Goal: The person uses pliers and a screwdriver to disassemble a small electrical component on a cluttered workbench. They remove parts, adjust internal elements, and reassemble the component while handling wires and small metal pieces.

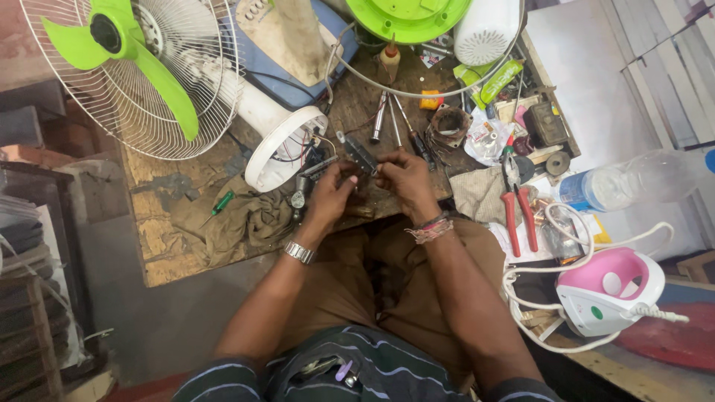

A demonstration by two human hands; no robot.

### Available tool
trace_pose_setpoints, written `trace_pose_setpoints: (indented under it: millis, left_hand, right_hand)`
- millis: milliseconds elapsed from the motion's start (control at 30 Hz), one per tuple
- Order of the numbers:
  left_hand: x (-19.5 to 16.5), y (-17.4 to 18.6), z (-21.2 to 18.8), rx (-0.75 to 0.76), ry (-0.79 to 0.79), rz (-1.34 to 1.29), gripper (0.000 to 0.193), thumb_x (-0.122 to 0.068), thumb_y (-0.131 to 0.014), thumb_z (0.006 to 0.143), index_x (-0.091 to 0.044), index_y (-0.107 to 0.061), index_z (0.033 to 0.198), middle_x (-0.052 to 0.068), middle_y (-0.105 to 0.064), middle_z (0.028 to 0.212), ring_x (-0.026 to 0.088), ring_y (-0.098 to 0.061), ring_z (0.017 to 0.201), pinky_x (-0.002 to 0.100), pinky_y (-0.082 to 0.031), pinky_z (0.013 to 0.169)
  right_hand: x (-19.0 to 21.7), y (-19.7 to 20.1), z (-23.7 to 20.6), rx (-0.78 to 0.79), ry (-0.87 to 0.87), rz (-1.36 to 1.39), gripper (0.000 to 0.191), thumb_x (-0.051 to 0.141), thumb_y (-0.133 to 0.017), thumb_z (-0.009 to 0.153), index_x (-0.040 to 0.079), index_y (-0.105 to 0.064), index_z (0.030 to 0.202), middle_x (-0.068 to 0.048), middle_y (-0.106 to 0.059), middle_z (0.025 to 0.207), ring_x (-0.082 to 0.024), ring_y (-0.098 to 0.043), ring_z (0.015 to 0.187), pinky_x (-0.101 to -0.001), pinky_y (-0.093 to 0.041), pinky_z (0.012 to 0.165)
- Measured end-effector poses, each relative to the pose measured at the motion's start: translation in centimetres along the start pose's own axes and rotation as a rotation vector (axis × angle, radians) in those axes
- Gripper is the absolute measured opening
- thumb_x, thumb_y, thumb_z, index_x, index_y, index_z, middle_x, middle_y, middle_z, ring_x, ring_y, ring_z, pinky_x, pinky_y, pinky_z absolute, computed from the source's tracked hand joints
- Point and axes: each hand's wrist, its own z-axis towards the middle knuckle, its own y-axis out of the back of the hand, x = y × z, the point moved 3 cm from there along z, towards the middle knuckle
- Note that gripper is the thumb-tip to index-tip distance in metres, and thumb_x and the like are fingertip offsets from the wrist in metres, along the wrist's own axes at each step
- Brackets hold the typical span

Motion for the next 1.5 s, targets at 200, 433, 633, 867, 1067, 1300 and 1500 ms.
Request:
trace_pose_setpoints:
  millis: [200, 433, 633, 867, 1067, 1300, 1500]
  left_hand:
    - [0.3, 0.5, -0.4, -0.084, 0.101, 0.133, 0.065, -0.005, -0.064, 0.092, -0.005, -0.036, 0.150, 0.020, -0.064, 0.131, 0.032, -0.066, 0.108, 0.040, -0.058, 0.084]
    - [0.1, -0.2, 0.6, 0.210, 0.385, -0.696, 0.063, 0.005, -0.059, 0.084, -0.003, -0.046, 0.146, 0.012, -0.068, 0.125, 0.023, -0.067, 0.105, 0.042, -0.060, 0.089]
    - [-1.7, -1.8, 3.6, -0.028, -0.230, 0.199, 0.046, 0.000, -0.077, 0.086, 0.000, -0.057, 0.127, 0.013, -0.072, 0.113, 0.023, -0.070, 0.105, 0.034, -0.055, 0.090]
    - [-3.8, -2.7, 7.0, -0.358, -0.373, 0.445, 0.029, -0.006, -0.078, 0.086, -0.004, -0.064, 0.112, 0.015, -0.077, 0.097, 0.023, -0.076, 0.089, 0.037, -0.057, 0.076]
    - [-4.9, -3.1, 8.9, -0.386, -0.450, 0.474, 0.051, -0.006, -0.079, 0.086, -0.001, -0.054, 0.131, 0.020, -0.068, 0.121, 0.030, -0.068, 0.111, 0.040, -0.054, 0.093]
    - [-6.0, -3.3, 3.3, -0.392, -0.535, 0.428, 0.077, -0.021, -0.075, 0.092, -0.003, -0.034, 0.155, 0.021, -0.049, 0.150, 0.035, -0.053, 0.139, 0.044, -0.046, 0.116]
    - [-9.4, -1.7, -1.1, -0.296, -0.809, 0.959, 0.079, -0.032, -0.085, 0.084, -0.011, -0.044, 0.148, 0.017, -0.049, 0.146, 0.039, -0.050, 0.137, 0.051, -0.043, 0.113]
  right_hand:
    - [0.3, 0.7, 0.2, 0.068, -0.014, 0.246, 0.018, -0.002, -0.063, 0.094, -0.006, -0.065, 0.111, -0.013, -0.070, 0.090, -0.021, -0.068, 0.073, -0.0357, -0.060, 0.071]
    - [2.7, 3.5, 0.3, 0.018, 0.102, 0.519, 0.022, 0.001, -0.060, 0.093, -0.006, -0.065, 0.114, -0.016, -0.070, 0.095, -0.024, -0.068, 0.081, -0.0357, -0.058, 0.075]
    - [3.3, 4.6, 0.7, 0.021, 0.173, 0.579, 0.022, -0.001, -0.061, 0.096, -0.007, -0.064, 0.117, -0.015, -0.070, 0.098, -0.023, -0.066, 0.082, -0.0353, -0.058, 0.077]
    - [3.1, 4.0, 0.7, 0.013, 0.173, 0.555, 0.019, -0.003, -0.062, 0.096, -0.006, -0.063, 0.115, -0.014, -0.069, 0.097, -0.023, -0.067, 0.080, -0.0342, -0.059, 0.075]
    - [3.4, 3.3, 0.3, 0.000, 0.173, 0.521, 0.019, -0.005, -0.060, 0.095, -0.006, -0.063, 0.114, -0.014, -0.070, 0.099, -0.022, -0.068, 0.080, -0.0344, -0.060, 0.076]
    - [2.8, 3.1, 0.5, -0.051, 0.199, 0.300, 0.016, -0.004, -0.064, 0.094, -0.005, -0.067, 0.110, -0.011, -0.072, 0.094, -0.019, -0.070, 0.077, -0.0309, -0.060, 0.069]
    - [1.1, 2.2, 0.7, 0.043, 0.099, -0.264, 0.019, 0.000, -0.070, 0.088, -0.003, -0.074, 0.106, -0.009, -0.074, 0.086, -0.012, -0.068, 0.066, -0.0264, -0.054, 0.058]
